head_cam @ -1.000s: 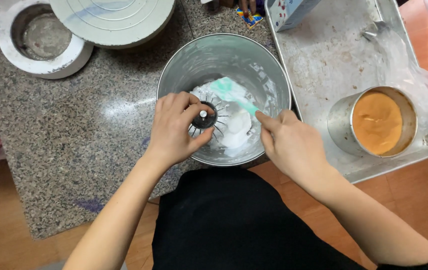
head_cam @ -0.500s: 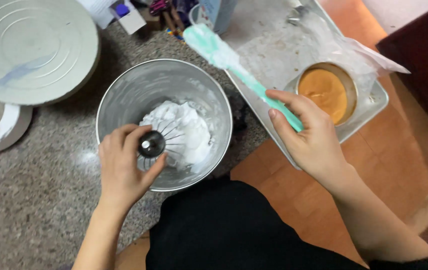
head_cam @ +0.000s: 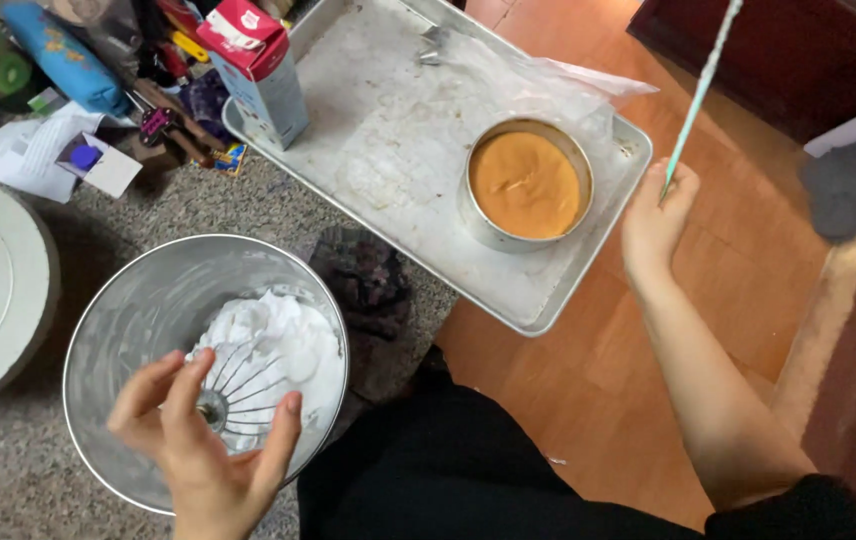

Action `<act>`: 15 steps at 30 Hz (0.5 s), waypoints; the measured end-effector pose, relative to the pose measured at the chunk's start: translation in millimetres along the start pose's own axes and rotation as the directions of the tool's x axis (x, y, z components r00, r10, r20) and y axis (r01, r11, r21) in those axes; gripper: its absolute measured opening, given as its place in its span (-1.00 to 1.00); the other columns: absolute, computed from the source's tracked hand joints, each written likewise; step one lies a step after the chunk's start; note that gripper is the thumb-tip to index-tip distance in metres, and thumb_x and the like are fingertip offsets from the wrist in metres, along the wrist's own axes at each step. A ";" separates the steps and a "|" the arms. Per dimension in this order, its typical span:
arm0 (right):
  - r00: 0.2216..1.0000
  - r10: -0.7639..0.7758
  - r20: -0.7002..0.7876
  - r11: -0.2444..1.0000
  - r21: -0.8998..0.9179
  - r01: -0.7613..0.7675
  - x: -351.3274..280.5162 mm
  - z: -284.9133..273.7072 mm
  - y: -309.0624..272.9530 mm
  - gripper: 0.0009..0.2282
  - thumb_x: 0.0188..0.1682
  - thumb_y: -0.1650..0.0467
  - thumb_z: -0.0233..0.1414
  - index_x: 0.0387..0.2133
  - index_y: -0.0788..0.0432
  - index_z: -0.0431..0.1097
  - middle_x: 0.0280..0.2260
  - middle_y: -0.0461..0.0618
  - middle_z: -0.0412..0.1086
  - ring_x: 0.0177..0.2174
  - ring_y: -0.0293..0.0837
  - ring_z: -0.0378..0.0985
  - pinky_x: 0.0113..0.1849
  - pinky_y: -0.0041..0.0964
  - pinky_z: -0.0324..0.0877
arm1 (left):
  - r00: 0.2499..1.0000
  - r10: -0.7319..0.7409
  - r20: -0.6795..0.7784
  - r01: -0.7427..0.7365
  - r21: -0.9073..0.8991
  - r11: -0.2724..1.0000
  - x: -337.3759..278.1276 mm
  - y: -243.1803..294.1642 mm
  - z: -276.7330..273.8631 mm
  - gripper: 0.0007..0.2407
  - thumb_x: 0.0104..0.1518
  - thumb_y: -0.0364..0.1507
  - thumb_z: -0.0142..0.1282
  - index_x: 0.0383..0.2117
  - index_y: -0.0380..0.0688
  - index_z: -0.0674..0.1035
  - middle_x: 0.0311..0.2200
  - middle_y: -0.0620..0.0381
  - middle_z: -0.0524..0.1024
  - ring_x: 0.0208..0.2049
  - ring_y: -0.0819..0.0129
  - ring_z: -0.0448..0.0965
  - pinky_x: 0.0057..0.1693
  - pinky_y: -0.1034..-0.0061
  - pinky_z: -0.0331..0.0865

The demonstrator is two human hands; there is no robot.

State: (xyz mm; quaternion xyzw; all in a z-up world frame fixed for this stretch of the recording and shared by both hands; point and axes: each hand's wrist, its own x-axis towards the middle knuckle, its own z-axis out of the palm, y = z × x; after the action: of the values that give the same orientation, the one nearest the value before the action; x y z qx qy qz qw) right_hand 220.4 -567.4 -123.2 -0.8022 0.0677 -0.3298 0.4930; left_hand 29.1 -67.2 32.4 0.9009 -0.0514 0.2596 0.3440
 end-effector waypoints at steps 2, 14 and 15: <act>0.994 0.052 -0.093 0.997 -0.048 -0.057 19.1 -1.9 29.2 -0.80 0.36 0.36 -0.10 0.02 0.31 0.21 -0.10 -0.01 0.31 -0.11 -0.22 0.36 -0.02 -0.26 0.33 | 1.000 0.019 -0.013 -0.019 -0.007 1.000 5.1 10.4 13.7 -0.37 -0.02 -0.43 0.42 0.21 -0.17 0.31 0.15 -0.09 0.05 0.24 0.05 0.16 0.32 0.21 0.25; 0.967 -0.178 0.182 0.861 -0.447 0.242 156.1 89.1 67.9 -0.83 0.26 0.38 -0.12 -0.15 0.31 0.25 -0.15 0.34 0.37 -0.07 0.31 0.35 -0.02 0.19 0.24 | 1.000 -0.024 0.017 0.024 -0.019 1.000 29.5 52.7 67.9 -0.51 -0.06 -0.50 0.36 0.06 -0.17 0.46 0.11 -0.11 0.13 0.15 0.02 0.21 0.24 0.23 0.20; 0.945 -0.203 0.257 0.837 -0.455 0.304 159.3 100.4 71.3 -0.80 0.22 0.37 -0.10 -0.10 0.33 0.27 -0.15 0.38 0.37 -0.09 0.36 0.34 -0.05 0.25 0.20 | 0.999 -0.035 0.020 0.035 -0.012 0.999 31.8 55.3 70.2 -0.52 -0.06 -0.50 0.36 0.05 -0.18 0.46 0.11 -0.12 0.12 0.15 0.01 0.21 0.23 0.23 0.21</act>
State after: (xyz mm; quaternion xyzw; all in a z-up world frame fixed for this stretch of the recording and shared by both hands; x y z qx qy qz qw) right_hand 418.9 -597.5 -138.9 -0.9310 -0.0080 -0.2830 0.2304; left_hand 71.9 -151.8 37.1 0.9021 -0.0406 0.2441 0.3535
